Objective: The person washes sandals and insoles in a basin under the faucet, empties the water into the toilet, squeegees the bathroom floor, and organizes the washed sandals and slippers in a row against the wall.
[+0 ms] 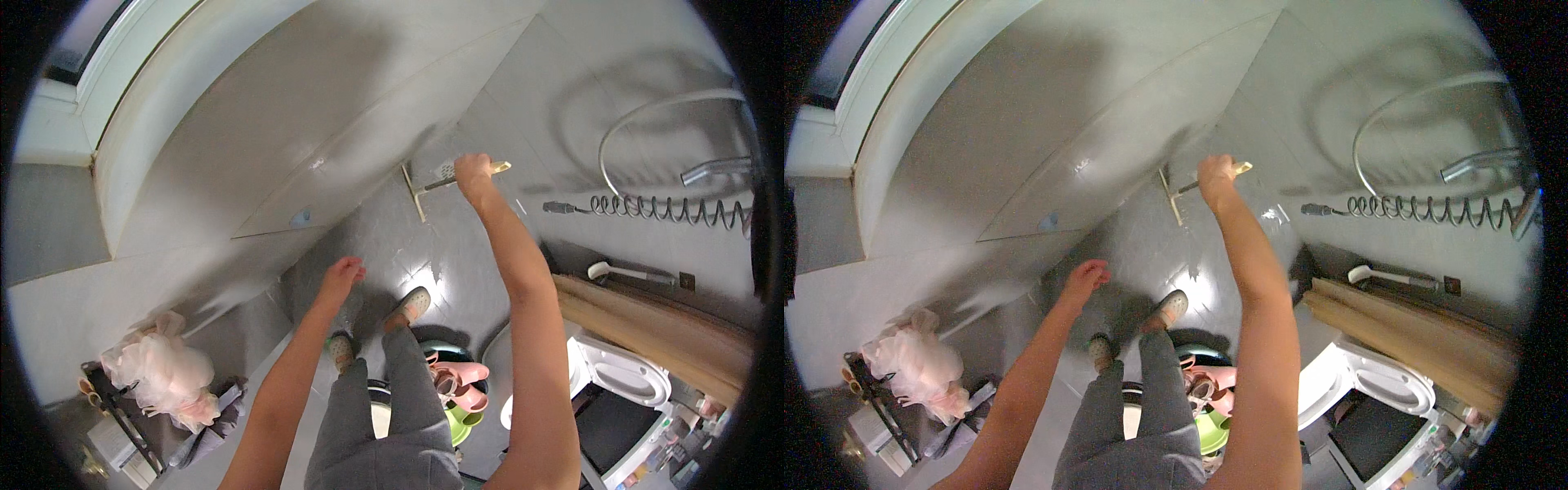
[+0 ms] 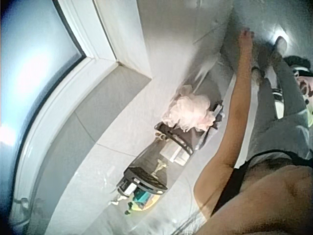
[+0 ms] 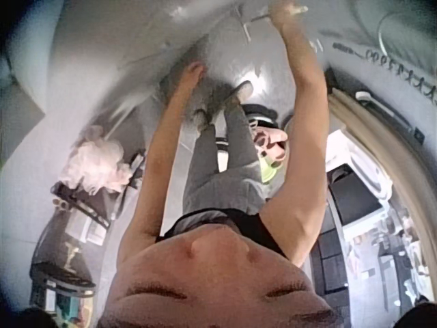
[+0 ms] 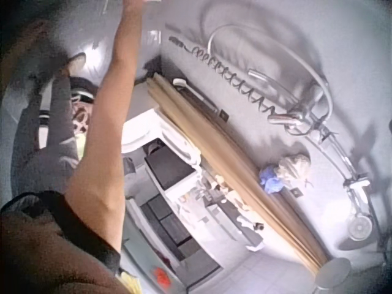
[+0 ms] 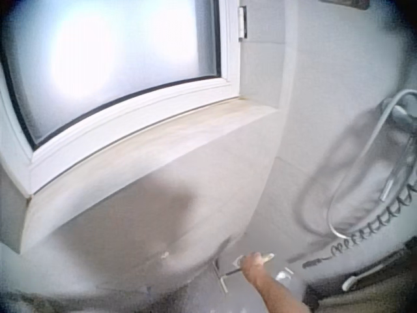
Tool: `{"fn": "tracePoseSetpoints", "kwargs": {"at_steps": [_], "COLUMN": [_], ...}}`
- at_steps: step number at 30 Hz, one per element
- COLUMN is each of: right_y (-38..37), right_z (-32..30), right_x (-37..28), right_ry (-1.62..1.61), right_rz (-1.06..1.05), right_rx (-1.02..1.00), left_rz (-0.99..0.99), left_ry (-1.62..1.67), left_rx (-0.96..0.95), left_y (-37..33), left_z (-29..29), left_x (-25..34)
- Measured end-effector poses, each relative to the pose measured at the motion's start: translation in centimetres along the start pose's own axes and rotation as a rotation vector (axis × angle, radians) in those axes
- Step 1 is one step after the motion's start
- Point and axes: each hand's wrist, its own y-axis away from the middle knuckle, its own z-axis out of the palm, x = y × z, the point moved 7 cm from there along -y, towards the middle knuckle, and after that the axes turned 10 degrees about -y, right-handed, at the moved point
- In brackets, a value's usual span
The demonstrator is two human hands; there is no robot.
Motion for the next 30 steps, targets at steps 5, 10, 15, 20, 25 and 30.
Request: {"fn": "tracePoseSetpoints", "kwargs": {"at_steps": [5,10,15,20,25,30], "right_y": [8.4,14.2,14.2,8.0,1.7,-0.7], "right_z": [2.7,15.6,16.9,13.7,7.1,1.3], "right_x": [-12.6,-24.8,-25.2,-9.9,2.9,7.7], "right_ry": [-0.008,-0.553,-0.504,-0.293,-0.159,0.259], "right_rz": [-0.258,-0.163,-0.169,-0.13,0.119,-0.143], "right_rx": [-0.165,-0.042,-0.125,-0.105,-0.221,-0.049], "left_rz": [0.095,0.061,-0.002,-0.078,0.011,0.079], "left_ry": [-0.1,-0.042,-0.073,-0.083,0.044,0.096], "left_rx": [0.061,0.016,0.028,0.045,-0.001,-0.045], "left_y": [1.5,2.1,2.3,1.5,-1.5,-4.5], "left_z": [-4.3,-2.3,-2.8,-0.6,4.2,9.2], "left_x": [-0.1,0.8,-0.4,-0.3,1.7,6.1]}}
